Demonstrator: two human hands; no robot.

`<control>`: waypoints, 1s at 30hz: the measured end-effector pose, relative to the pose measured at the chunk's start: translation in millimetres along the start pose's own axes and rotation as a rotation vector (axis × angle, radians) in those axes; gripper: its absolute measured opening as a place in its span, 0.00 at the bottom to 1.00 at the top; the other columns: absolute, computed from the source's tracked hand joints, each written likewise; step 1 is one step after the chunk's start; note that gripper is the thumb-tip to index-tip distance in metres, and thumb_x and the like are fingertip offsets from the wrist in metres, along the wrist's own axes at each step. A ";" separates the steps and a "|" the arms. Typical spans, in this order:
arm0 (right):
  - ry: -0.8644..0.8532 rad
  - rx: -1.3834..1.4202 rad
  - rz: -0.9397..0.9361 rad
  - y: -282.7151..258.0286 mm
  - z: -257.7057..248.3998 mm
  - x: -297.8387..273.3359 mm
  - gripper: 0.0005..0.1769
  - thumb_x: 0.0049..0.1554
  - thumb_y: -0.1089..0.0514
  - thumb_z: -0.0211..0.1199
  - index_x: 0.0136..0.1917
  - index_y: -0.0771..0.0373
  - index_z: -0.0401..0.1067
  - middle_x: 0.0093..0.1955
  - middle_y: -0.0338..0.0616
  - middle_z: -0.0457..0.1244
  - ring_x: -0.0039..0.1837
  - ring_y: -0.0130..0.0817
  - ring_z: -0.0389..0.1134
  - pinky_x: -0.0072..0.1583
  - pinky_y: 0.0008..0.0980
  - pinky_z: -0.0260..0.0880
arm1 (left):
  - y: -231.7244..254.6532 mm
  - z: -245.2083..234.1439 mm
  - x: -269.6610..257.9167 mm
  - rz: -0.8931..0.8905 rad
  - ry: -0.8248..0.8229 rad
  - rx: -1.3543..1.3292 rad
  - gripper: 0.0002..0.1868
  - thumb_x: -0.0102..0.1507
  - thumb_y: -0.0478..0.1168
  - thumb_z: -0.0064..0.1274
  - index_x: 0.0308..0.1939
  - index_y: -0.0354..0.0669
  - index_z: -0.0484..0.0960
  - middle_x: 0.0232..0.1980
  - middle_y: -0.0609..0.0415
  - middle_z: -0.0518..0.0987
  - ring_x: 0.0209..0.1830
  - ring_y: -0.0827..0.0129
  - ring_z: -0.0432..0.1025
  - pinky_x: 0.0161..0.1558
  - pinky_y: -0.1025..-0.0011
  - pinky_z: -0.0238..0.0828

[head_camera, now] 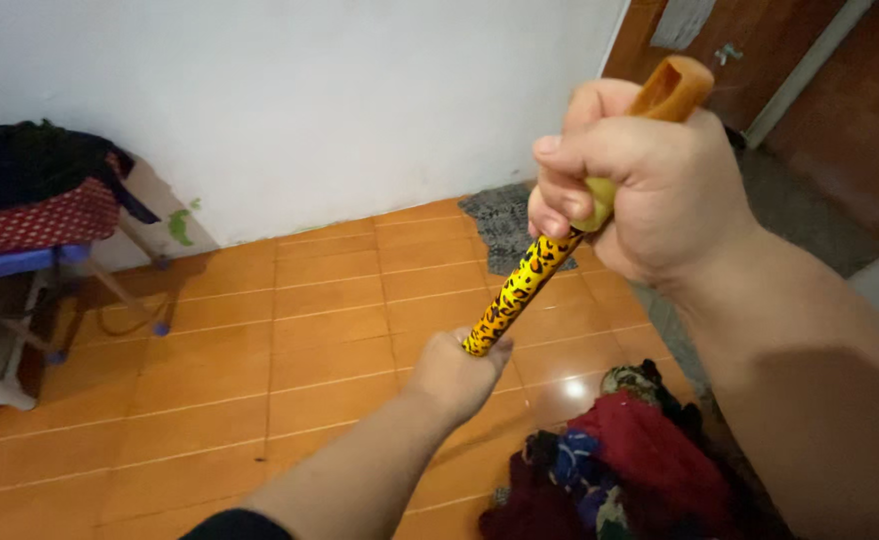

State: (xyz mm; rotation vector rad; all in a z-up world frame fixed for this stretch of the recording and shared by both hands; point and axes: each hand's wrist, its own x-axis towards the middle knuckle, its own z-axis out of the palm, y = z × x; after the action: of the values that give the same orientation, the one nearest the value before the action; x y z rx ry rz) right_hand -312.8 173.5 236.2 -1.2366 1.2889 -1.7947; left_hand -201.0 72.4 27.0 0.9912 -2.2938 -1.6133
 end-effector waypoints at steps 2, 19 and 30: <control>-0.066 -0.088 -0.012 -5.8 -16.6 10.3 0.17 0.59 0.67 0.56 0.31 0.59 0.58 0.26 0.41 0.55 0.29 0.34 0.59 0.39 0.38 0.65 | 6.7 19.9 10.7 0.022 0.016 -0.110 0.16 0.61 0.53 0.59 0.36 0.43 0.84 0.24 0.50 0.78 0.25 0.65 0.72 0.33 0.63 0.70; -0.091 -0.195 -0.014 -21.2 -78.8 42.6 0.15 0.58 0.67 0.59 0.32 0.60 0.59 0.28 0.40 0.57 0.32 0.31 0.61 0.39 0.33 0.66 | 36.8 82.9 93.8 0.104 0.130 -0.335 0.15 0.60 0.48 0.61 0.32 0.40 0.82 0.21 0.57 0.72 0.21 0.72 0.66 0.27 0.64 0.65; -0.364 -0.628 0.119 58.4 -8.8 55.9 0.17 0.53 0.58 0.65 0.32 0.58 0.58 0.27 0.32 0.53 0.33 0.26 0.54 0.35 0.33 0.55 | 19.5 82.3 181.7 0.331 0.023 -0.266 0.11 0.62 0.45 0.57 0.38 0.42 0.81 0.30 0.52 0.80 0.31 0.67 0.74 0.37 0.65 0.72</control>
State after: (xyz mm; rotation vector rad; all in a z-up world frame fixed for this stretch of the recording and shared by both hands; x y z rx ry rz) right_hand -345.2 108.5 199.6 -1.6740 1.7167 -1.0319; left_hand -388.4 30.9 -30.7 0.5344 -2.0255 -1.6897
